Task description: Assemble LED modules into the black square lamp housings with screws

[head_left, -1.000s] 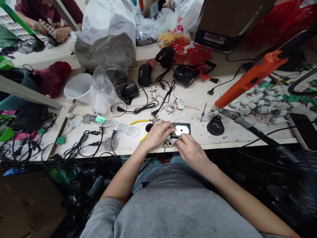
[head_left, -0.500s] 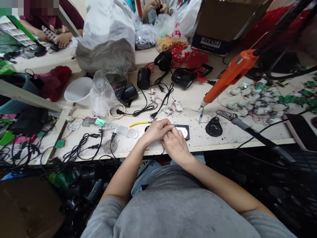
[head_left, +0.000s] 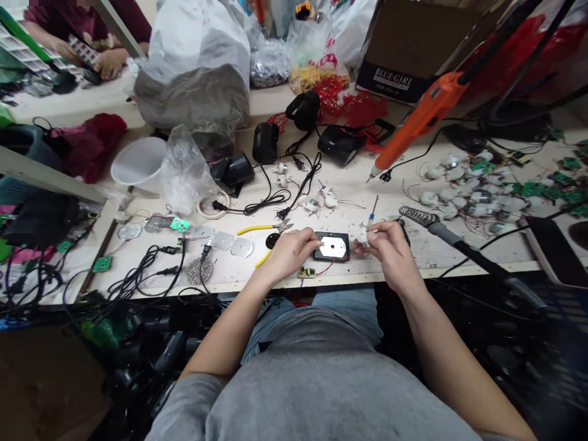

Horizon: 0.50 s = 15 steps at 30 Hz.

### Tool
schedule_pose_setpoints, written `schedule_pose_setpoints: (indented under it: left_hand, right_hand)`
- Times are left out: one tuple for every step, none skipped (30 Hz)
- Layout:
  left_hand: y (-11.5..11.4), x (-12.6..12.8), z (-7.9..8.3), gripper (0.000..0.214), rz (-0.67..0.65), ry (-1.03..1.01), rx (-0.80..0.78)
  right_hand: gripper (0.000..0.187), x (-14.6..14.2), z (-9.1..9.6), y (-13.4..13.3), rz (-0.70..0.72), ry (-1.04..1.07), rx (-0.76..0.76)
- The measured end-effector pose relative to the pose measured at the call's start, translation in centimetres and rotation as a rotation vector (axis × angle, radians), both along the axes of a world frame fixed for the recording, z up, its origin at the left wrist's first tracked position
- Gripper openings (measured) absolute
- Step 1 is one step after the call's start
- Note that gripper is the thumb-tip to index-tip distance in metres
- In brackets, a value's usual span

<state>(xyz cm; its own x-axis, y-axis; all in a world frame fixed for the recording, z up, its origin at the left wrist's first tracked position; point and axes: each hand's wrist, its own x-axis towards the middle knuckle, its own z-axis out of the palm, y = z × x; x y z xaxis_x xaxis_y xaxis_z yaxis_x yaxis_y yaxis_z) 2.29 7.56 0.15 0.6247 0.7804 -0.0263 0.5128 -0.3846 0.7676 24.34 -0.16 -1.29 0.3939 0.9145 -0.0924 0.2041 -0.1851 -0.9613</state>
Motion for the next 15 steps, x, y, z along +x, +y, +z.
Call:
schedule_pose_setpoints:
  left_hand:
    - [-0.2, 0.0, -0.1, 0.017, -0.003, 0.003, 0.020]
    - [-0.4, 0.0, -0.1, 0.017, -0.006, 0.010, 0.038]
    - [-0.6, 0.1, -0.2, 0.018, -0.007, 0.021, 0.056]
    - [-0.8, 0.1, -0.2, 0.018, -0.005, 0.033, 0.073]
    - [-0.9, 0.1, -0.3, 0.018, -0.002, 0.043, 0.089]
    - [-1.0, 0.2, -0.3, 0.018, 0.000, 0.049, 0.103]
    - [-1.1, 0.2, -0.3, 0.018, 0.003, 0.051, 0.112]
    - [-1.2, 0.2, -0.3, 0.017, 0.005, 0.050, 0.117]
    - [-1.2, 0.3, -0.4, 0.016, 0.008, 0.048, 0.118]
    - [-1.2, 0.3, -0.4, 0.015, 0.010, 0.046, 0.118]
    - [-1.3, 0.3, -0.4, 0.015, 0.012, 0.046, 0.120]
    - [-1.3, 0.3, -0.5, 0.014, 0.013, 0.047, 0.124]
    - [-1.3, 0.3, -0.5, 0.013, 0.014, 0.048, 0.128]
    - [-1.3, 0.3, -0.6, 0.013, 0.014, 0.052, 0.131]
    - [-1.4, 0.3, -0.6, 0.013, 0.015, 0.056, 0.132]
  right_hand:
    - [0.026, 0.0, -0.1, 0.3, 0.031, -0.002, -0.032]
    - [0.026, -0.1, 0.0, 0.5, 0.077, -0.038, -0.068]
    - [0.027, -0.3, 0.1, 0.6, 0.132, -0.097, -0.102]
    - [0.027, -0.6, 0.3, 0.7, 0.188, -0.168, -0.130]
    - [0.027, -1.0, 0.5, 0.8, 0.235, -0.232, -0.148]
    - [0.025, -1.3, 0.7, 0.8, 0.264, -0.280, -0.156]
    - [0.024, -1.7, 1.0, 0.9, 0.275, -0.317, -0.158]
    - [0.023, -2.0, 1.2, 1.1, 0.277, -0.352, -0.160]
    - [0.022, -2.3, 1.4, 1.2, 0.266, -0.401, -0.163]
    - [0.021, -2.5, 1.6, 1.4, 0.244, -0.472, -0.168]
    - [0.021, -2.8, 1.7, 1.6, 0.221, -0.563, -0.172]
    - [0.022, -3.0, 1.7, 1.7, 0.202, -0.667, -0.171]
    - [0.023, -3.3, 1.7, 1.9, 0.194, -0.773, -0.162]
    - [0.024, -3.6, 1.7, 2.0, 0.195, -0.869, -0.145]
    - [0.026, -3.8, 1.6, 2.0, 0.203, -0.943, -0.123]
